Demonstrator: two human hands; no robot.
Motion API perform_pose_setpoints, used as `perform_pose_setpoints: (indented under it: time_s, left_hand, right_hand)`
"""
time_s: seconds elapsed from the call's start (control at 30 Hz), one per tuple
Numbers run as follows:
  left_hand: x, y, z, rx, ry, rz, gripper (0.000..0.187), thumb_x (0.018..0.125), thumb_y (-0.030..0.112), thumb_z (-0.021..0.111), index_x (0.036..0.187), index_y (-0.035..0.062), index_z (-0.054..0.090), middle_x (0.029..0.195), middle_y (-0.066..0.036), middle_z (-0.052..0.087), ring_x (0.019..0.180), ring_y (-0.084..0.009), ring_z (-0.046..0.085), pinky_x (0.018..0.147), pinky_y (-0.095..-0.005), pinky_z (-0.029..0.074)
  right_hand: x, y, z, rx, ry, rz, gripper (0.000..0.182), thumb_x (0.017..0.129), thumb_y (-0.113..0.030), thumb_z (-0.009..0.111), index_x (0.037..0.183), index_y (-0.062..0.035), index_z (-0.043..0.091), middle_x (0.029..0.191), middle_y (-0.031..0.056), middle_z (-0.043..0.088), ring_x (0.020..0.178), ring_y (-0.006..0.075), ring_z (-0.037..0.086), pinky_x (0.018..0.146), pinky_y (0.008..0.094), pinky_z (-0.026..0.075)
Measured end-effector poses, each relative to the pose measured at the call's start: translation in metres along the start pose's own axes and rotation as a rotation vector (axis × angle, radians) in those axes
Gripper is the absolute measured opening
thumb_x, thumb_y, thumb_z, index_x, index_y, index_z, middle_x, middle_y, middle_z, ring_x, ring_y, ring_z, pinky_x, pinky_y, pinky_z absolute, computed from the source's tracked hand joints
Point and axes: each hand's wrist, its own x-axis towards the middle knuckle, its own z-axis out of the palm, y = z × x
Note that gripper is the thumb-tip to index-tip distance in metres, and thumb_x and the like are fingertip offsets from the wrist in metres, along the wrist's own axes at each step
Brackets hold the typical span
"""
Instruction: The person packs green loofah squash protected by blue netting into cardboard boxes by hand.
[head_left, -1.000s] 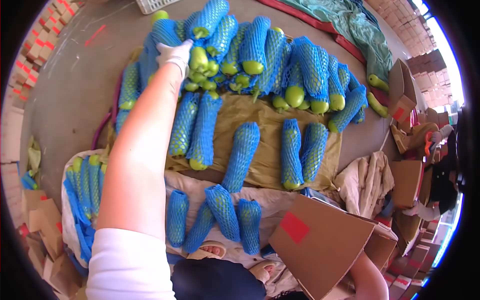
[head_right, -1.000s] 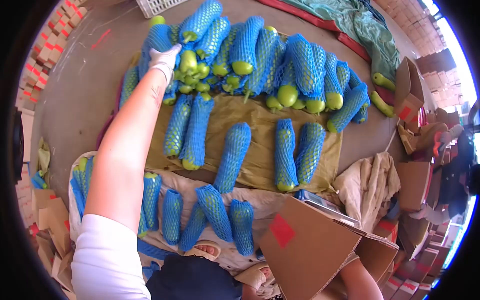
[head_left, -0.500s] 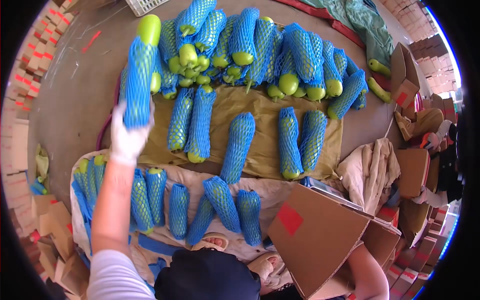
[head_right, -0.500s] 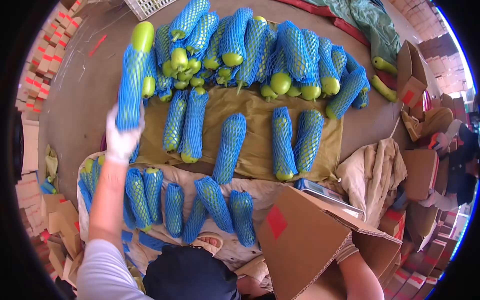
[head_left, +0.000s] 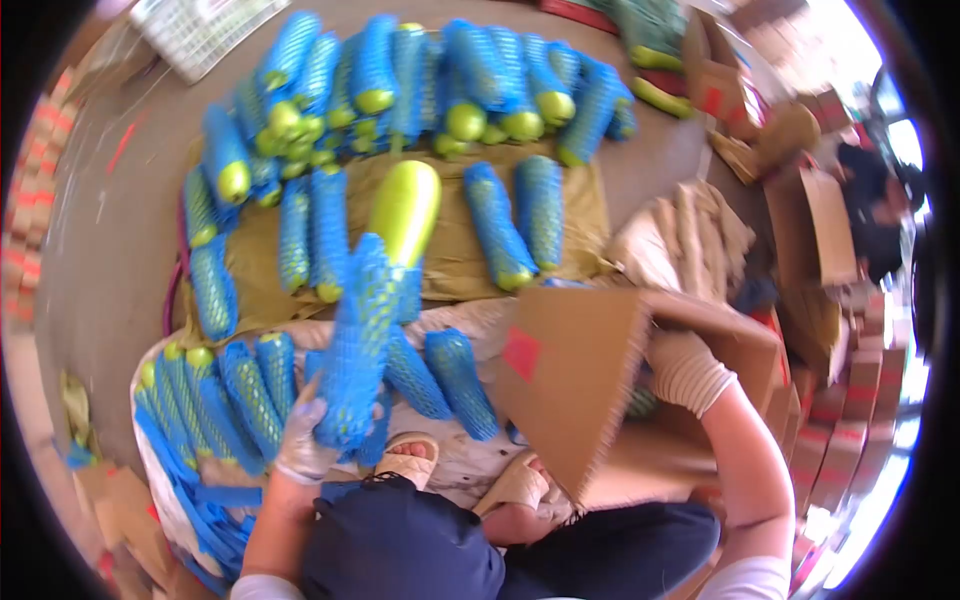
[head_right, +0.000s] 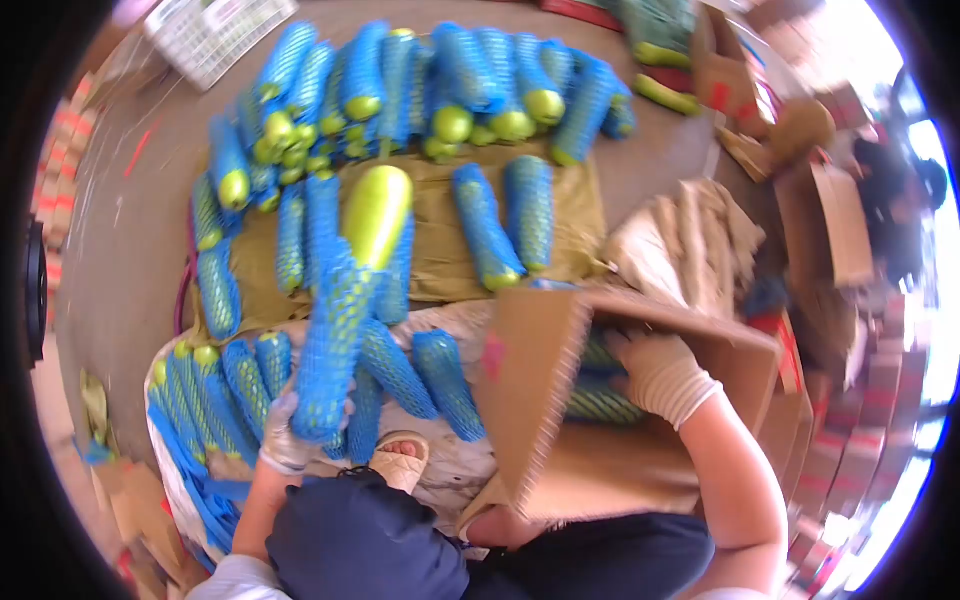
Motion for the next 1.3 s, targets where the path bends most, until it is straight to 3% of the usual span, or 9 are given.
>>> perform_pose_setpoints:
  time_s: [0.03, 0.17, 0.37, 0.5, 0.57, 0.63, 0.83, 0.97, 1.3]
  left_hand:
    - [-0.009, 0.006, 0.006, 0.099, 0.033, 0.042, 0.082, 0.078, 0.044, 0.070, 0.138, -0.0001, 0.037, 0.115, -0.022, 0.058, 0.089, -0.0308, 0.066, 0.070, -0.0354, 0.058]
    - [-0.047, 0.047, 0.059, 0.328, 0.009, 0.301, 0.087, 0.077, 0.045, 0.070, 0.139, -0.0026, 0.033, 0.114, -0.022, 0.059, 0.085, -0.0291, 0.066, 0.064, -0.0333, 0.058]
    - [-0.093, 0.079, 0.161, 0.272, -0.483, 0.322, 0.096, 0.072, 0.042, 0.079, 0.140, -0.0039, 0.030, 0.122, -0.024, 0.051, 0.106, -0.0317, 0.057, 0.082, -0.0404, 0.055]
    - [-0.152, 0.024, 0.257, 0.565, -0.731, 0.144, 0.096, 0.071, 0.029, 0.083, 0.144, -0.0002, 0.028, 0.135, -0.020, 0.046, 0.117, -0.0330, 0.053, 0.088, -0.0449, 0.052]
    - [-0.169, -0.031, 0.277, 0.736, -0.900, 0.079, 0.115, 0.068, 0.023, 0.086, 0.151, 0.0025, 0.009, 0.148, -0.018, 0.032, 0.130, -0.0322, 0.041, 0.107, -0.0422, 0.033]
    - [-0.166, -0.042, 0.290, 1.468, -1.337, 0.530, 0.115, 0.071, 0.034, 0.084, 0.151, 0.0024, 0.008, 0.148, -0.018, 0.033, 0.130, -0.0333, 0.043, 0.104, -0.0407, 0.035]
    - [-0.180, -0.038, 0.289, 1.340, -0.758, 0.492, 0.105, 0.075, 0.068, 0.065, 0.147, 0.0014, 0.029, 0.145, -0.014, 0.038, 0.121, -0.0281, 0.048, 0.099, -0.0402, 0.038]
    - [-0.137, -0.019, 0.255, 1.383, -0.718, 0.584, 0.076, 0.092, 0.054, 0.049, 0.148, 0.0065, 0.030, 0.145, -0.015, 0.039, 0.118, -0.0241, 0.050, 0.099, -0.0355, 0.038]
    - [-0.110, -0.054, 0.296, 1.393, -0.871, 0.635, 0.056, 0.098, 0.039, 0.043, 0.145, 0.0097, 0.038, 0.142, -0.012, 0.043, 0.119, -0.0249, 0.048, 0.101, -0.0399, 0.038]
  right_hand:
    - [-0.024, -0.027, -0.055, 0.032, -0.096, 0.130, 0.045, 0.082, -0.027, 0.065, 0.120, -0.0054, 0.057, 0.107, 0.0176, 0.064, 0.100, 0.0336, 0.062, 0.084, 0.0418, 0.051]
    - [-0.146, -0.061, -0.098, 0.564, 0.496, 0.006, 0.051, 0.078, -0.016, 0.070, 0.125, -0.0058, 0.055, 0.103, 0.0181, 0.066, 0.093, 0.0360, 0.065, 0.083, 0.0391, 0.052]
    - [-0.242, -0.133, -0.070, 1.054, 0.853, -0.141, 0.062, 0.084, -0.019, 0.070, 0.138, -0.0014, 0.044, 0.123, 0.0211, 0.059, 0.109, 0.0345, 0.060, 0.090, 0.0368, 0.049]
    - [-0.252, -0.172, -0.055, 1.524, 1.193, -0.452, 0.106, 0.084, -0.024, 0.073, 0.152, -0.0080, -0.007, 0.148, 0.0221, 0.035, 0.129, 0.0311, 0.044, 0.106, 0.0362, 0.035]
    - [-0.267, -0.200, -0.060, 1.988, 1.436, -0.407, 0.099, 0.074, -0.030, 0.082, 0.149, -0.0050, 0.022, 0.137, 0.0147, 0.047, 0.128, 0.0277, 0.045, 0.107, 0.0363, 0.034]
    - [-0.302, -0.181, -0.042, 2.295, 1.232, -0.225, 0.068, 0.071, -0.030, 0.079, 0.125, -0.0019, 0.050, 0.113, 0.0092, 0.061, 0.104, 0.0206, 0.060, 0.095, 0.0350, 0.046]
    - [-0.424, -0.153, 0.084, 2.134, 1.450, 0.455, 0.078, 0.066, -0.033, 0.079, 0.130, -0.0026, 0.047, 0.109, 0.0062, 0.059, 0.096, 0.0176, 0.058, 0.085, 0.0325, 0.049]
    - [-0.470, -0.185, 0.167, 2.065, 1.381, 0.786, 0.068, 0.070, -0.021, 0.079, 0.127, -0.0039, 0.047, 0.104, 0.0043, 0.058, 0.096, 0.0140, 0.055, 0.088, 0.0303, 0.047]
    - [-0.491, -0.262, 0.263, 2.008, 1.708, 1.125, 0.082, 0.067, -0.017, 0.081, 0.134, -0.0003, 0.038, 0.113, 0.0073, 0.057, 0.100, 0.0167, 0.055, 0.091, 0.0336, 0.047]
